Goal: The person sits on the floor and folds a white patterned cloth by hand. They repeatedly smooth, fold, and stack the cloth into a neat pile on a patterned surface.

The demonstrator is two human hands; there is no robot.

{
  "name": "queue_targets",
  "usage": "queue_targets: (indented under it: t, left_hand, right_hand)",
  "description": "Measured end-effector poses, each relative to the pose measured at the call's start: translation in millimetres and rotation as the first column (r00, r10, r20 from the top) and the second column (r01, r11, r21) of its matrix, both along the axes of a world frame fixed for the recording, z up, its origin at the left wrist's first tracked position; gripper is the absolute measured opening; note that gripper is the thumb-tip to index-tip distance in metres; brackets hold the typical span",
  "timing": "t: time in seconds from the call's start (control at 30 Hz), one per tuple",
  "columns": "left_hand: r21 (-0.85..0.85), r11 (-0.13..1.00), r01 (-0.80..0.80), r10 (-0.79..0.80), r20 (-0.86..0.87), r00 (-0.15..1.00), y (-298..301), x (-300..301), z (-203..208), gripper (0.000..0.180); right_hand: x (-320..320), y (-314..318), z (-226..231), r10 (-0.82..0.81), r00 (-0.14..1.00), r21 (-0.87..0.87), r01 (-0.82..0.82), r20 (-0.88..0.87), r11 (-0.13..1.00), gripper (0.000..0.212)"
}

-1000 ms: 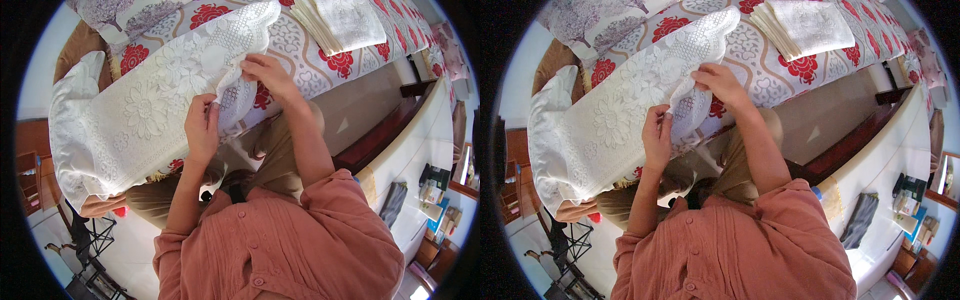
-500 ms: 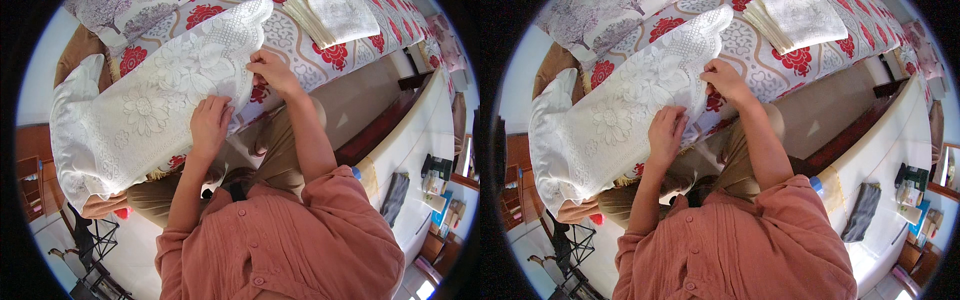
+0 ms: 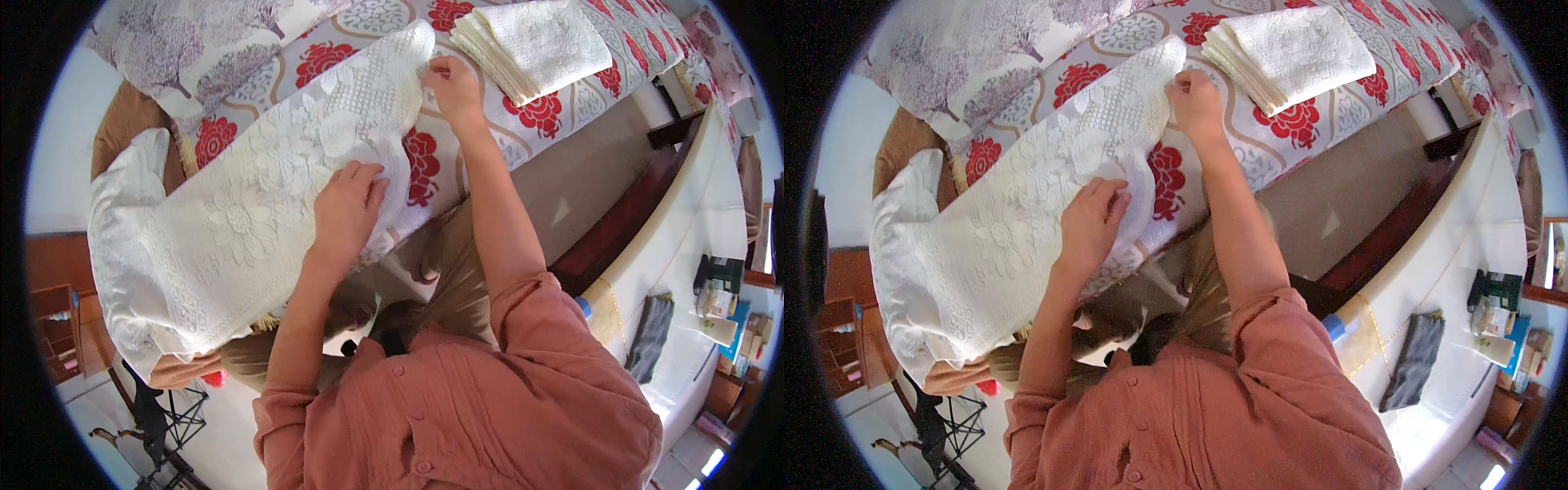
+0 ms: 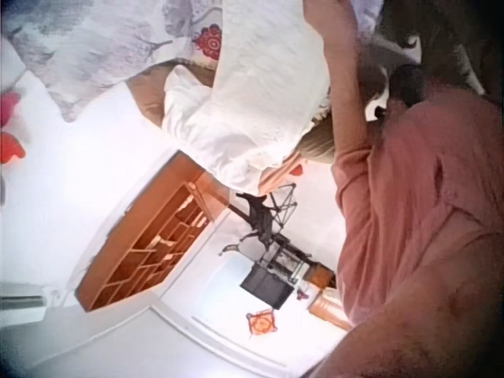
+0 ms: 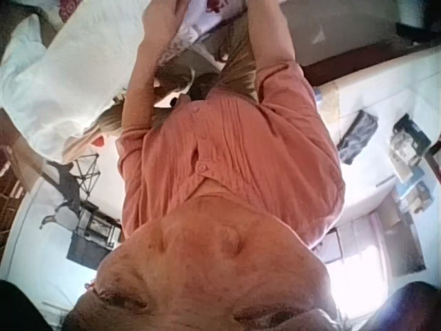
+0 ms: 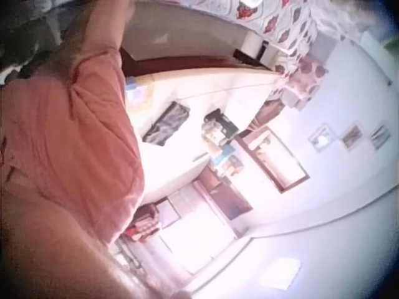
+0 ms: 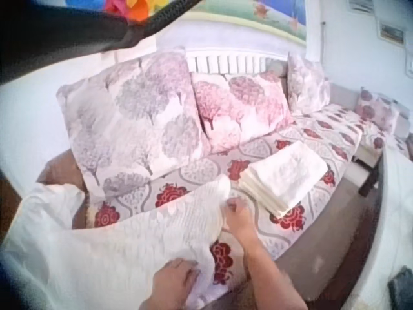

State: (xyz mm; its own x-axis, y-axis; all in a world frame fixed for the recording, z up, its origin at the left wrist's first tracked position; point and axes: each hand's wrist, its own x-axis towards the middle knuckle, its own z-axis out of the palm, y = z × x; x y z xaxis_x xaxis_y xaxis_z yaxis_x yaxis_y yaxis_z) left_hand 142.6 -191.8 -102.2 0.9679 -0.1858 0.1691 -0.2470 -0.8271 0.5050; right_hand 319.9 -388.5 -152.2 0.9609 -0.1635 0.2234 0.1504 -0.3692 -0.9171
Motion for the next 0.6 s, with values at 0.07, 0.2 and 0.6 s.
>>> queue_targets:
  t: [0.07, 0.2, 0.6]
  left_hand:
    - [0.031, 1.0, 0.003, -0.006, 0.075, 0.997, 10.8, 29.1, 3.6, 0.022]
    - [0.049, 0.998, 0.034, -0.043, 0.198, 0.979, 21.8, 117.2, 2.4, 0.025]
    - [-0.251, 0.964, 0.084, -0.146, -0.24, 0.96, -34.8, 308.8, 0.9, 0.036]
  right_hand:
    - [24.7, 2.5, 7.9, -0.061, 0.996, -0.029, 0.059, -0.062, 0.998, 0.042]
    - [59.9, -3.7, -0.5, -0.123, 0.987, -0.013, 0.122, -0.105, 0.992, 0.056]
    - [60.3, -5.1, 16.8, 0.024, 0.981, 0.678, 0.115, -0.192, 0.726, 0.065]
